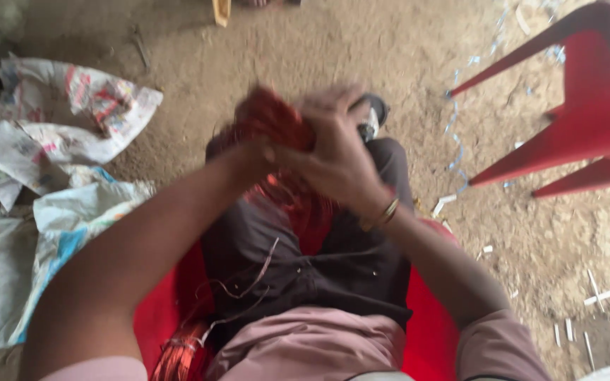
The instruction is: The person sits on a red plastic chair with a large coil of enameled copper wire looped over their forearm. They pull wire off the coil, untangle kinks, and straighten lengths of wire by hand, letting the freed wire extend across their lap and toward the floor.
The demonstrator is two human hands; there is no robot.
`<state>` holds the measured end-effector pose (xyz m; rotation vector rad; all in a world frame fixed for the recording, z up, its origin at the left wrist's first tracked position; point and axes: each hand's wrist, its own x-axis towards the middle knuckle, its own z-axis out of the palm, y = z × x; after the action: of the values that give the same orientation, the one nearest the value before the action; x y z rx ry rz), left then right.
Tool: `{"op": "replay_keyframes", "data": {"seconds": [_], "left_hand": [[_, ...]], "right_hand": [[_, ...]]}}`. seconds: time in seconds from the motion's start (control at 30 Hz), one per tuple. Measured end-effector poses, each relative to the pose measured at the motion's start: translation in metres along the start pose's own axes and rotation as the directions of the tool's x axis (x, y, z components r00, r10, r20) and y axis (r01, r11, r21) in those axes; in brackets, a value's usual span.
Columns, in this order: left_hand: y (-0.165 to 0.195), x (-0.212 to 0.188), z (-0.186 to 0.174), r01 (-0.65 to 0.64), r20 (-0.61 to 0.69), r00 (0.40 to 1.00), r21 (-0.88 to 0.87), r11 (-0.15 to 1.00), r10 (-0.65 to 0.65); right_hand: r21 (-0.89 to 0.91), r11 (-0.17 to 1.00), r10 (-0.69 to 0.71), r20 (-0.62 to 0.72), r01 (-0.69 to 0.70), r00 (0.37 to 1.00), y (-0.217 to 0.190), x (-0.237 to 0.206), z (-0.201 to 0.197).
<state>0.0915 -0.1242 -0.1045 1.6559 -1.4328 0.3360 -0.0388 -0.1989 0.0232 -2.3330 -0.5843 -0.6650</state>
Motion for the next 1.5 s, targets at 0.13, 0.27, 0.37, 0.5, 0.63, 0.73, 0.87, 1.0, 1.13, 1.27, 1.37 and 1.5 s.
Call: {"op": "replay_keyframes", "data": {"seconds": [0.13,0.27,0.37,0.5,0.63,0.73,0.87,1.0,1.13,1.27,1.37,1.5], "left_hand": [[-0.001,0.016,-0.005,0.140,-0.023,0.990,0.108,0.984,-0.139],[0.007,0.028,-0.014,-0.106,0.142,0.989,0.485,0.868,0.041],[0.019,0.030,-0.017,-0.131,0.190,0.981,0.470,0.873,0.045],[0.029,0.029,-0.030,-0.162,0.255,0.966,0.466,0.870,0.043],[0.044,0.012,-0.045,-0.157,0.392,0.920,0.405,0.901,-0.016],[0.064,-0.002,-0.046,-0.172,0.366,0.930,0.362,0.916,0.030],[0.085,-0.001,-0.068,-0.188,0.289,0.954,0.365,0.912,0.082],[0.108,0.008,-0.099,-0.056,0.280,0.958,0.394,0.918,-0.062],[0.117,-0.009,-0.133,0.112,0.216,0.950,0.438,0.892,-0.225],[0.081,-0.033,-0.150,0.208,0.120,0.946,0.486,0.849,-0.300],[0.042,-0.059,-0.159,0.268,0.040,0.942,0.514,0.815,-0.334],[-0.013,-0.097,-0.156,0.340,-0.114,0.937,0.518,0.785,-0.330]], "right_hand": [[-0.376,0.924,-0.072,0.012,0.071,0.997,0.020,0.025,-0.059],[-0.480,0.873,0.157,0.118,-0.082,0.980,0.058,0.002,-0.088],[-0.190,0.902,0.404,0.054,-0.387,0.913,0.086,-0.042,-0.060],[0.182,0.859,0.482,0.029,-0.479,0.876,0.114,-0.081,-0.026],[0.239,0.799,0.540,0.116,-0.551,0.833,0.115,-0.099,-0.012],[0.233,0.821,0.492,0.173,-0.521,0.853,0.113,-0.107,0.001],[0.401,0.756,0.494,0.168,-0.517,0.853,0.118,-0.114,0.018],[0.443,0.725,0.504,0.180,-0.527,0.845,0.117,-0.114,0.025],[0.353,0.779,0.469,0.222,-0.519,0.855,0.108,-0.114,0.025],[0.329,0.766,0.493,0.249,-0.552,0.834,0.126,-0.121,0.034],[0.353,0.722,0.535,0.260,-0.595,0.804,0.160,-0.132,0.048],[0.705,0.315,0.656,0.322,-0.635,0.683,0.192,-0.138,0.055]]}}
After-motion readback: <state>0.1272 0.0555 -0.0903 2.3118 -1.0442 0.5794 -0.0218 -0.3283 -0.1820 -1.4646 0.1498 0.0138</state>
